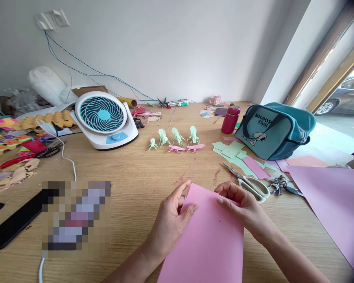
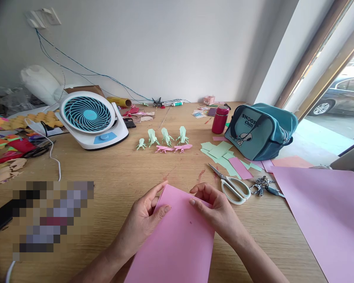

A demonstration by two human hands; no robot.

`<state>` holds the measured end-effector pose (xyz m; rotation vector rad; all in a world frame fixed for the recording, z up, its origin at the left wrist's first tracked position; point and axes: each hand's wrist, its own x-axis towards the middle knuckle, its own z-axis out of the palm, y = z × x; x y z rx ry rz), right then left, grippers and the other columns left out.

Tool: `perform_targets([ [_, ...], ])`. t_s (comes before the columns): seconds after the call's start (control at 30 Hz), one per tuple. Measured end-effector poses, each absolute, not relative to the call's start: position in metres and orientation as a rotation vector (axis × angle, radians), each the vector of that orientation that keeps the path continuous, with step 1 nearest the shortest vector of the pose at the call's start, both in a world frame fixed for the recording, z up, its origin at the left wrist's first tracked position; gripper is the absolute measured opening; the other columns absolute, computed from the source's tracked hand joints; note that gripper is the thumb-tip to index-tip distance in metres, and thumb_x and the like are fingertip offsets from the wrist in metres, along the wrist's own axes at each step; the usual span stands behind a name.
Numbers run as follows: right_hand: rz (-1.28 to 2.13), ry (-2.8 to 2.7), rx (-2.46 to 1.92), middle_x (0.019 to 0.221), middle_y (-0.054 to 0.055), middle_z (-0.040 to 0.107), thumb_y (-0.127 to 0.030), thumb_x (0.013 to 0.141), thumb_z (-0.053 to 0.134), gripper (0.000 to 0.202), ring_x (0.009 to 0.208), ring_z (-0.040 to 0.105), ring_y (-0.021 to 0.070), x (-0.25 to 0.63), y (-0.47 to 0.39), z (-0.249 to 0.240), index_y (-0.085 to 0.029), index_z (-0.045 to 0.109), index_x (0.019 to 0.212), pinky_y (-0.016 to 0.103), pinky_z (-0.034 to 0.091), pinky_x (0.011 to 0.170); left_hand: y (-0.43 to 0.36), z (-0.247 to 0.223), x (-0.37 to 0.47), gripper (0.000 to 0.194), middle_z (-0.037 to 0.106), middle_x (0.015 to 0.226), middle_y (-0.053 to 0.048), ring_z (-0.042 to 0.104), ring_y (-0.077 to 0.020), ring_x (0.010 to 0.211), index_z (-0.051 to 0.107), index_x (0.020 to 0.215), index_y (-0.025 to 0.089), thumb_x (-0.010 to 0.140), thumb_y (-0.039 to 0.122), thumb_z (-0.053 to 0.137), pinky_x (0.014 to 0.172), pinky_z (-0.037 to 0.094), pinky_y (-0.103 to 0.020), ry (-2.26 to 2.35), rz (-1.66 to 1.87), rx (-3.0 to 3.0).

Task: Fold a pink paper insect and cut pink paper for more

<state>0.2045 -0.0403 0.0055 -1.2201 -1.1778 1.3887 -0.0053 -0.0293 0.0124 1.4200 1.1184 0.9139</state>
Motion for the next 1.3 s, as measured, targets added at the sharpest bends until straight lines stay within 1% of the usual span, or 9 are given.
perform_targets([
  [0.23, 1.35, -1.254, -1.201, 0.07, -0.003, 0.051, -0.048, 0.081, 0.071, 0.032, 0.059, 0.044, 0.0093, 0.203, -0.04, 0.0, -0.02, 0.056, 0.08, 0.019, 0.035, 0.049, -0.029, 0.005, -0.006, 0.063, 0.073, 0.093, -0.009, 0.067, -0.0184, 0.081, 0.037, 0.147, 0.013, 0.091, 0.034, 0.057, 0.073, 0.051, -0.028, 1.046, 0.844, 1.393],
  [0.43, 1.403, -1.218, -1.227, 0.07, -0.002, 0.055, -0.054, 0.078, 0.072, 0.036, 0.058, 0.047, 0.0096, 0.205, -0.035, 0.01, -0.02, 0.06, 0.083, 0.02, 0.034, 0.048, -0.019, 0.019, -0.007, 0.063, 0.074, 0.079, -0.006, 0.067, -0.0186, 0.073, 0.045, 0.143, 0.014, 0.086, 0.033, 0.063, 0.066, 0.051, -0.026, 1.072, 0.864, 1.461],
  [0.53, 1.404, -1.124, -1.226, 0.074, -0.001, 0.061, -0.054, 0.073, 0.076, 0.039, 0.061, 0.052, 0.0109, 0.21, -0.026, 0.023, -0.019, 0.063, 0.081, 0.021, 0.038, 0.051, 0.003, 0.04, -0.005, 0.061, 0.074, 0.078, -0.005, 0.067, -0.0184, 0.072, 0.051, 0.139, 0.014, 0.082, 0.032, 0.067, 0.065, 0.051, -0.025, 1.043, 0.906, 1.513],
  [0.63, 1.336, -0.961, -1.196, 0.079, -0.001, 0.066, -0.05, 0.067, 0.082, 0.04, 0.065, 0.057, 0.0126, 0.213, -0.014, 0.034, -0.023, 0.065, 0.09, 0.021, 0.043, 0.054, 0.027, 0.06, 0.002, 0.057, 0.074, 0.081, -0.006, 0.067, -0.0176, 0.067, 0.055, 0.135, 0.016, 0.082, 0.031, 0.068, 0.059, 0.049, -0.024, 0.959, 0.957, 1.519],
  [0.73, 1.319, -0.799, -1.103, 0.086, 0.002, 0.072, -0.048, 0.066, 0.083, 0.043, 0.072, 0.063, 0.0163, 0.21, -0.006, 0.037, -0.023, 0.066, 0.098, 0.025, 0.049, 0.06, 0.04, 0.068, 0.011, 0.049, 0.074, 0.08, -0.006, 0.066, -0.0173, 0.063, 0.057, 0.13, 0.017, 0.084, 0.032, 0.064, 0.054, 0.047, -0.023, 0.899, 1.042, 1.491],
  [0.9, 1.398, -0.687, -1.024, 0.095, 0.009, 0.076, -0.045, 0.065, 0.085, 0.049, 0.081, 0.07, 0.0249, 0.198, -0.01, 0.027, -0.019, 0.069, 0.103, 0.033, 0.056, 0.069, 0.031, 0.061, 0.022, 0.047, 0.074, 0.085, -0.006, 0.066, -0.0173, 0.067, 0.056, 0.131, 0.017, 0.087, 0.035, 0.062, 0.063, 0.05, -0.026, 0.796, 1.117, 1.426],
  [0.97, 1.423, -0.673, -1.02, 0.095, 0.011, 0.077, -0.043, 0.064, 0.085, 0.048, 0.082, 0.071, 0.0273, 0.195, -0.016, 0.025, -0.017, 0.07, 0.102, 0.035, 0.057, 0.07, 0.024, 0.058, 0.022, 0.043, 0.073, 0.083, -0.005, 0.063, -0.0156, 0.065, 0.06, 0.124, 0.016, 0.087, 0.037, 0.063, 0.062, 0.049, -0.025, 0.79, 1.121, 1.402],
  [1.1, 1.386, -0.666, -1.054, 0.088, 0.011, 0.077, -0.043, 0.064, 0.086, 0.042, 0.076, 0.072, 0.027, 0.193, -0.025, 0.026, -0.017, 0.071, 0.094, 0.034, 0.058, 0.065, 0.015, 0.06, 0.02, 0.031, 0.065, 0.069, -0.001, 0.053, -0.0113, 0.058, 0.068, 0.1, 0.013, 0.086, 0.041, 0.063, 0.054, 0.042, -0.021, 0.813, 1.102, 1.383],
  [1.3, 1.252, -0.659, -1.061, 0.077, 0.009, 0.076, -0.043, 0.055, 0.089, 0.042, 0.066, 0.069, 0.0267, 0.196, -0.028, 0.026, -0.017, 0.072, 0.083, 0.036, 0.057, 0.06, 0.007, 0.07, 0.017, 0.033, 0.049, 0.065, 0.003, 0.04, -0.0084, 0.057, 0.06, 0.079, 0.014, 0.085, 0.047, 0.064, 0.053, 0.032, -0.021, 0.817, 1.076, 1.408],
])
